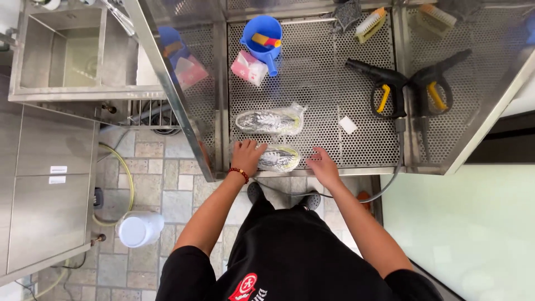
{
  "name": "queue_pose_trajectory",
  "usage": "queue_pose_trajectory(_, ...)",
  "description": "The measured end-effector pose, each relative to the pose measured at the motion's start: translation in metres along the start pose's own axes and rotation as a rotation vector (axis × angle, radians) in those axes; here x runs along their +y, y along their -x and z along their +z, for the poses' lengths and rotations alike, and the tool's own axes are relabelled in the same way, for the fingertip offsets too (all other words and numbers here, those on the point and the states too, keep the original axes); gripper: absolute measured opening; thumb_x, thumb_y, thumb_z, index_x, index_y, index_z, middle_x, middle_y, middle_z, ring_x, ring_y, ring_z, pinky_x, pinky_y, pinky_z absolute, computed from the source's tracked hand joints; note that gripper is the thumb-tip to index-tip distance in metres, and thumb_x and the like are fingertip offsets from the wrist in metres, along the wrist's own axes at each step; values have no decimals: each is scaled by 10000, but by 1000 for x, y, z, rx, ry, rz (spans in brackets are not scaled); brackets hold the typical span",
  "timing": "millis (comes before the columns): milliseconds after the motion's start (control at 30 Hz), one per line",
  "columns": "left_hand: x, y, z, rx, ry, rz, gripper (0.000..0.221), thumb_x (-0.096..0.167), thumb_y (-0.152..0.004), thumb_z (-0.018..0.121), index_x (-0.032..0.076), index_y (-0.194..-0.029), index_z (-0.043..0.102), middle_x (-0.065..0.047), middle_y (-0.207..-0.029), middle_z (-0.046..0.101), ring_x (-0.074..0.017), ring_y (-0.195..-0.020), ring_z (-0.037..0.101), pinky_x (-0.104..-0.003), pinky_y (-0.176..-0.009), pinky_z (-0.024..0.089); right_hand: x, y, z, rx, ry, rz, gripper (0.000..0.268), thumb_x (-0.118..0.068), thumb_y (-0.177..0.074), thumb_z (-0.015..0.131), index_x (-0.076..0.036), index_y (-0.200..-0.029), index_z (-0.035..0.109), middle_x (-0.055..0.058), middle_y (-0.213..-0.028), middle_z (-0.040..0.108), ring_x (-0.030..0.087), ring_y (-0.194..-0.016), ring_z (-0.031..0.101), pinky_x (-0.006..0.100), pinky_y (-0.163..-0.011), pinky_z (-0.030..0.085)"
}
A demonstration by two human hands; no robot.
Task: Unwrap and inspect a pair of cleaned or repaired shoes from plastic wrap.
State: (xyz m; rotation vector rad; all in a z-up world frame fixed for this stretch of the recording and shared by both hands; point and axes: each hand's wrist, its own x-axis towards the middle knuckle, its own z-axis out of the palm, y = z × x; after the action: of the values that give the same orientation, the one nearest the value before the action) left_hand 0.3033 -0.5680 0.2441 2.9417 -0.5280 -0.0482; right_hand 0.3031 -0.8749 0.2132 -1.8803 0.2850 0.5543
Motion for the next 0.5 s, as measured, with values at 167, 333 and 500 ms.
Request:
queue_pose_trajectory(167, -3, 0, -2, -55, -16, 10, 578, 23, -810, 631, 213, -1355, 616, -106, -1120, 618, -303, -1155, 525, -504, -971, 364, -20, -86, 26, 146, 254, -169, 811, -322, -832, 793, -48, -1508, 439, 174, -1335, 618, 273, -985, 708, 373, -861, 557)
queue_pose_trajectory(333, -9, -4, 4, -187, 76, -76, 518, 36, -909, 575, 225, -1391, 588, -95, -1241, 607, -301, -1252, 505, -537, -1047, 346, -3, -181, 39, 282, 258, 97, 903, -474, -871, 795, 15, -1500, 370, 227, -1224, 704, 332, -1163, 655, 379, -999, 487)
queue_pose_trajectory(500, -5, -11, -2, -175, -19, -118, 677, 74, -883, 603, 275, -1506, 430, -171, -1468, 459, -366, -1423, 335, -632, -1129, 215, -11, -160, 38, 450, 12, 130, 444, -387, -1032, 646, -27, -1255, 781, 182, -1097, 727, 306, -971, 698, 407, -876, 516)
